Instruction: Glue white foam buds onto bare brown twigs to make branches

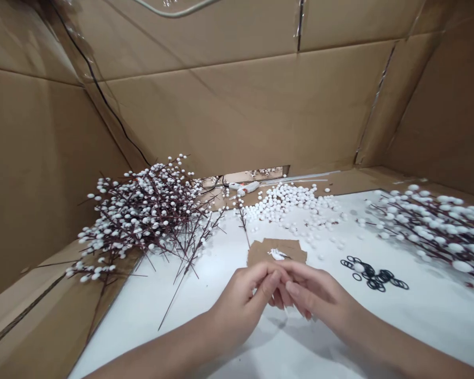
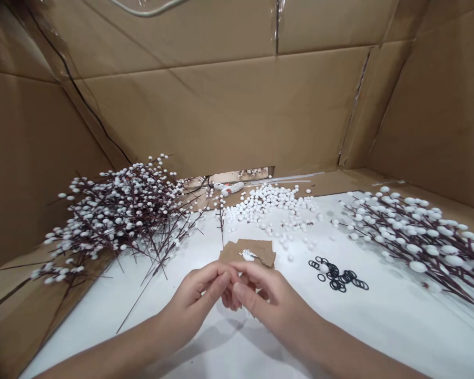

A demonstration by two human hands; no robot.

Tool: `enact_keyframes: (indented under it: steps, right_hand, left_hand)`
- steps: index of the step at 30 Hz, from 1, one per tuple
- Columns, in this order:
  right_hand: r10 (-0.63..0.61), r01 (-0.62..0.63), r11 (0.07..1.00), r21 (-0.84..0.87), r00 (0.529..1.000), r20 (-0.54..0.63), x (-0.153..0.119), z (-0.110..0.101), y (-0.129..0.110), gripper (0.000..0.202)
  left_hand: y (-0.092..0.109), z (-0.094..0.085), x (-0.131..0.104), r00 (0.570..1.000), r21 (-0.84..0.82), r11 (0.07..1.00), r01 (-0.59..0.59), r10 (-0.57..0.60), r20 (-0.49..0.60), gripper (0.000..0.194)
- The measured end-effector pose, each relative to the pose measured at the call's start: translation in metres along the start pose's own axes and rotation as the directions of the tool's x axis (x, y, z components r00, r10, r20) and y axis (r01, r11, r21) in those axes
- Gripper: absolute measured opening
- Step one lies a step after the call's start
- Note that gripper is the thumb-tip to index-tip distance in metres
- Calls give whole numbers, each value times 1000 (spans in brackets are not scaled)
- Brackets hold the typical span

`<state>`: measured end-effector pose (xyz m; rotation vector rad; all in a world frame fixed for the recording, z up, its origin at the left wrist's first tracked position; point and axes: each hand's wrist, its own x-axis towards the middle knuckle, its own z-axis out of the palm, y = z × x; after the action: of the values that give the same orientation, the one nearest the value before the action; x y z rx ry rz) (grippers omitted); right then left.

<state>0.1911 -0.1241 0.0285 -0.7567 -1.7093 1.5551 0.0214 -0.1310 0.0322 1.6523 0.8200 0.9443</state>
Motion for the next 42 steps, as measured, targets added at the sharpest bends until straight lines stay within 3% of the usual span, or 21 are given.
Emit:
enact_keyframes:
  steps: [7, 15, 20, 24, 27, 33, 42]
  right_hand:
    - [-76, 71, 992, -106, 996, -41, 0, 0, -5, 23]
    - [-71, 63, 969, -237, 997, -25, -1, 0, -2, 31]
    - [-61, 59, 989, -133, 998, -13, -1, -2, 2, 28]
    - [-12, 11, 1000, -5, 992, -123, -2, -4, 11, 34]
    - [2, 6, 999, 37, 982, -191, -2, -5, 14, 31]
    - [100, -90, 990, 111, 992, -82, 1, -5, 5, 32]
    - [122, -117, 988, 99, 991, -46, 7, -7, 9, 32]
  left_hand:
    - [-5, 1, 3, 997, -75, 995, 69, -66, 38, 27]
    - [-5, 6, 4, 997, -163, 984, 74, -74, 8, 27]
    - [-3, 9, 5, 993, -258, 959, 115, -118, 4, 27]
    - [-4, 7, 4, 989, -288, 947, 144, -148, 8, 26]
    - [-5, 5, 3, 983, -207, 965, 162, -175, -46, 21]
    - [-6, 3, 4, 975, 22, 980, 199, -196, -105, 27]
    - [-10, 2, 5, 976, 126, 972, 199, -185, -119, 27]
